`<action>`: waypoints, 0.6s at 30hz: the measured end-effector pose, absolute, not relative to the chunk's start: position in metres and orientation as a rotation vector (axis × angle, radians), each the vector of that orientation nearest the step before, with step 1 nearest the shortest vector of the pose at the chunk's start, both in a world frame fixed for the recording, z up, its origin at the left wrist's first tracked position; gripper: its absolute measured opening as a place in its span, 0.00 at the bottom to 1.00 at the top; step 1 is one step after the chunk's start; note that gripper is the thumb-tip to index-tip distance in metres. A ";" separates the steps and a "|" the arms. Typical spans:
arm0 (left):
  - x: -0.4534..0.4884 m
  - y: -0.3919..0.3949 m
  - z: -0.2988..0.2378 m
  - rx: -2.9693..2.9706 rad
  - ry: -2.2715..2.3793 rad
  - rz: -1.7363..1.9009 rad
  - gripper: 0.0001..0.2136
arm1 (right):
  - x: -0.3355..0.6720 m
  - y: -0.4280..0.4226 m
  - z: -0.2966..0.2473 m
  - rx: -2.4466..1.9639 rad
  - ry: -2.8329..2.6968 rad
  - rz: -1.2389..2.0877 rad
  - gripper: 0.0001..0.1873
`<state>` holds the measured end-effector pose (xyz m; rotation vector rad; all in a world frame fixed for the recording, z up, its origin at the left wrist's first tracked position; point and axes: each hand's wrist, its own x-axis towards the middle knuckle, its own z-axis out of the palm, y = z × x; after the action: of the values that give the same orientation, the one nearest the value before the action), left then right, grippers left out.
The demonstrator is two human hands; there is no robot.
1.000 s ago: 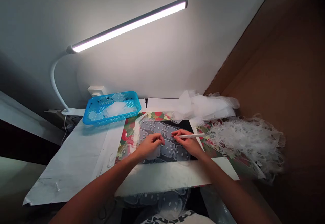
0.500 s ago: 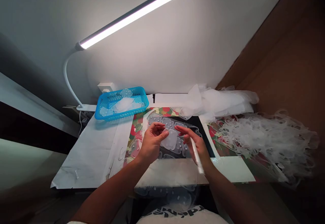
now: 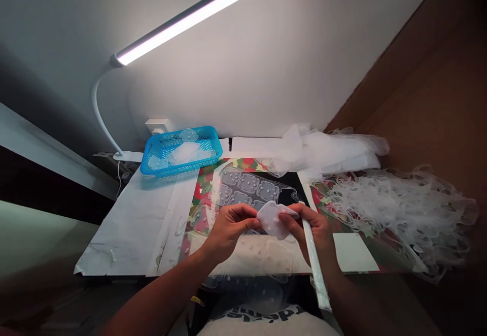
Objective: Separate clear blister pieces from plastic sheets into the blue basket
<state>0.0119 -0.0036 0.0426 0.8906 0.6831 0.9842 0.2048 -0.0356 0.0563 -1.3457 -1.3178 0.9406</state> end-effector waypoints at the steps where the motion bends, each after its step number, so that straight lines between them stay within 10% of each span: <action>1: 0.012 -0.004 0.043 0.891 0.671 0.989 0.10 | 0.205 -0.037 0.056 -1.345 -1.321 0.927 0.14; 13: 0.014 -0.002 0.037 1.137 0.708 0.888 0.09 | 0.219 -0.041 0.057 -1.458 -1.442 0.713 0.15; 18: -0.007 0.013 0.023 1.981 0.933 0.654 0.13 | 0.347 -0.022 0.039 -1.989 -1.230 0.029 0.22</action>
<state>-0.0070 0.0129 0.0232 1.9807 0.9326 0.6536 0.3465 -0.0221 0.0394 -1.9894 -1.2303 0.0290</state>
